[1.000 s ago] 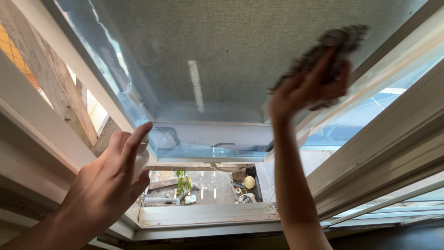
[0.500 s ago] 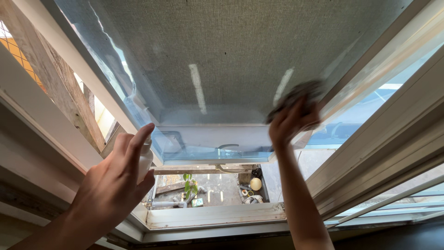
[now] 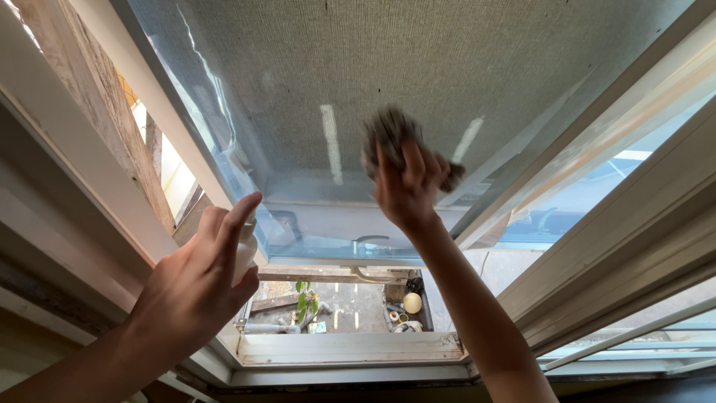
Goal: The person cleans a window by spraying a cleaning solution from a white bottle and wiping the glass with a cloth. The person repeatedly sprays and wipes the same window pane, focusing on different sections of the glass.
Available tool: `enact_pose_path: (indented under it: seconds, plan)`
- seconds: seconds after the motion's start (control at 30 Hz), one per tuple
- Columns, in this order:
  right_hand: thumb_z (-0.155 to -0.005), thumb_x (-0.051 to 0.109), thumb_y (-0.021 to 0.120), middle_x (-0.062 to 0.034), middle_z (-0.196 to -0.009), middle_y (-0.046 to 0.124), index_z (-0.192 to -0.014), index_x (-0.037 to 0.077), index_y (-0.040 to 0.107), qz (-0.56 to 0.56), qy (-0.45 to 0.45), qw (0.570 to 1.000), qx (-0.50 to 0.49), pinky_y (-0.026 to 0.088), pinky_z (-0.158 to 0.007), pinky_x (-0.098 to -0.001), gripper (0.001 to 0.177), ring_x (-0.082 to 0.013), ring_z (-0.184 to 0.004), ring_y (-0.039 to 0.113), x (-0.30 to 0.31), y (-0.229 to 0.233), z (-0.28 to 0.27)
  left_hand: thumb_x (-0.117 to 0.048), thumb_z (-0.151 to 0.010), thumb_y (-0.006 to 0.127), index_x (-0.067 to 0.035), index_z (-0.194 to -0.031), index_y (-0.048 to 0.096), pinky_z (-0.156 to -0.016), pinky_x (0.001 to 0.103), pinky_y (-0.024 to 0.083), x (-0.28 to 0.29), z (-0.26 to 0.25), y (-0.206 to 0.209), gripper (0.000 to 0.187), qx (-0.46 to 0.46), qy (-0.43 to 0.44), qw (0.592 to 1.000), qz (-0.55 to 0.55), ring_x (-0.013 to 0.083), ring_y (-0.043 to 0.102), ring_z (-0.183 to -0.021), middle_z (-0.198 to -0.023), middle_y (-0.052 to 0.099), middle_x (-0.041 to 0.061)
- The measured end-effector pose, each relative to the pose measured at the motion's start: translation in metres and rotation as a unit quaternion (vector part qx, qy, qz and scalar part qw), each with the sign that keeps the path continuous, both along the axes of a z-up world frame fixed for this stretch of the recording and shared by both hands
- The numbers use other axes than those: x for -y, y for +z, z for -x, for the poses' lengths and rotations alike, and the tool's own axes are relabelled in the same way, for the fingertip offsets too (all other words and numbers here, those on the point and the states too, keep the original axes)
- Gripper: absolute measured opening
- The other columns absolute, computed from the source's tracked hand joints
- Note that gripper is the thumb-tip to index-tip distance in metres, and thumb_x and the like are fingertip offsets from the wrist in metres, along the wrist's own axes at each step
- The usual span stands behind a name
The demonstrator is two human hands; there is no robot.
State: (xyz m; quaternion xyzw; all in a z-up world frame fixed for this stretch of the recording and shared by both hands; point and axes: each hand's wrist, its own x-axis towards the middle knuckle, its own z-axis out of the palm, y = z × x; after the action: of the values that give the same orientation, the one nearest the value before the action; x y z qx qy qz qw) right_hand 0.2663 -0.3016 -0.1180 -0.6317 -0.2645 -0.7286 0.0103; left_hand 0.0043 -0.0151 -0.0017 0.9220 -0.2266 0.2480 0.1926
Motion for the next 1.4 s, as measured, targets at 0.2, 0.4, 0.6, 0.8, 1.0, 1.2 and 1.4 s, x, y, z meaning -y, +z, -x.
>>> enact_pose_path:
  seconds: [0.2, 0.4, 0.6, 0.8, 1.0, 1.2, 1.4]
  plan:
    - [-0.11, 0.026, 0.057, 0.0043, -0.152, 0.034, -0.15, 0.031, 0.048, -0.211, 0.015, 0.977, -0.003, 0.031, -0.105, -0.0454, 0.041, -0.021, -0.134, 0.036, 0.076, -0.015, -0.012, -0.011, -0.077, 0.076, -0.006, -0.151, 0.023, -0.051, 0.042, 0.056, 0.0, 0.002, 0.001, 0.091, 0.067, -0.045, 0.996, 0.024, 0.0342, 0.063, -0.069, -0.103, 0.057, 0.021]
    - [-0.111, 0.023, 0.054, -0.0069, -0.155, 0.037, -0.153, 0.024, 0.049, -0.24, 0.015, 0.97, -0.019, 0.032, -0.113, -0.0517, 0.042, -0.029, -0.142, 0.037, 0.011, 0.109, -0.007, -0.009, -0.077, 0.075, -0.008, -0.152, 0.022, -0.053, 0.046, 0.053, -0.004, 0.004, -0.001, 0.092, 0.042, -0.038, 0.998, 0.034, 0.0355, 0.063, -0.071, -0.103, 0.056, 0.02]
    - [-0.109, 0.015, 0.063, -0.0131, -0.154, 0.045, -0.152, 0.019, 0.055, 0.055, 0.044, 0.992, -0.104, 0.033, -0.118, -0.0553, 0.044, -0.0336, -0.145, 0.041, -0.08, 0.054, 0.022, -0.011, -0.077, 0.074, -0.008, -0.152, 0.023, -0.057, 0.044, 0.054, -0.006, 0.005, 0.0, 0.091, 0.027, -0.03, 0.999, 0.029, 0.0343, 0.063, -0.076, -0.102, 0.054, 0.017]
    - [-0.108, 0.009, 0.058, -0.0173, -0.158, 0.043, -0.156, 0.022, 0.043, 0.058, 0.068, 0.99, -0.112, 0.033, -0.12, -0.0559, 0.051, -0.0363, -0.147, 0.039, -0.008, -0.033, 0.006, -0.004, -0.075, 0.074, -0.006, -0.152, 0.023, -0.053, 0.042, 0.053, -0.012, 0.006, -0.01, 0.092, 0.059, -0.041, 0.997, 0.032, 0.0322, 0.061, -0.072, -0.101, 0.054, 0.017]
    - [-0.115, 0.022, 0.04, -0.0209, -0.166, 0.022, -0.162, 0.019, 0.034, -0.202, 0.027, 0.979, -0.022, 0.027, -0.125, -0.0638, 0.047, -0.0427, -0.153, 0.026, 0.033, 0.073, 0.006, -0.001, -0.081, 0.072, 0.001, -0.154, 0.02, -0.051, 0.034, 0.054, -0.013, 0.0, -0.02, 0.09, 0.08, -0.081, 0.992, 0.048, 0.0266, 0.059, -0.071, -0.103, 0.055, 0.015]
    - [-0.114, 0.017, 0.05, -0.0192, -0.162, 0.034, -0.159, 0.016, 0.04, -0.097, 0.068, 0.991, -0.06, 0.032, -0.122, -0.0593, 0.047, -0.0379, -0.15, 0.034, -0.096, 0.129, 0.027, -0.001, -0.077, 0.074, -0.003, -0.153, 0.021, -0.057, 0.042, 0.051, -0.015, 0.006, -0.007, 0.093, 0.001, -0.037, 0.998, 0.05, 0.0296, 0.058, -0.073, -0.1, 0.051, 0.015]
    - [-0.112, 0.012, 0.06, -0.0175, -0.157, 0.046, -0.157, 0.014, 0.045, 0.101, 0.081, 0.986, -0.107, 0.038, -0.12, -0.0548, 0.047, -0.033, -0.148, 0.042, -0.102, 0.052, 0.039, -0.004, -0.075, 0.073, -0.005, -0.153, 0.021, -0.058, 0.044, 0.05, -0.016, 0.009, -0.004, 0.093, 0.015, -0.044, 0.998, 0.051, 0.0312, 0.057, -0.075, -0.1, 0.049, 0.016]
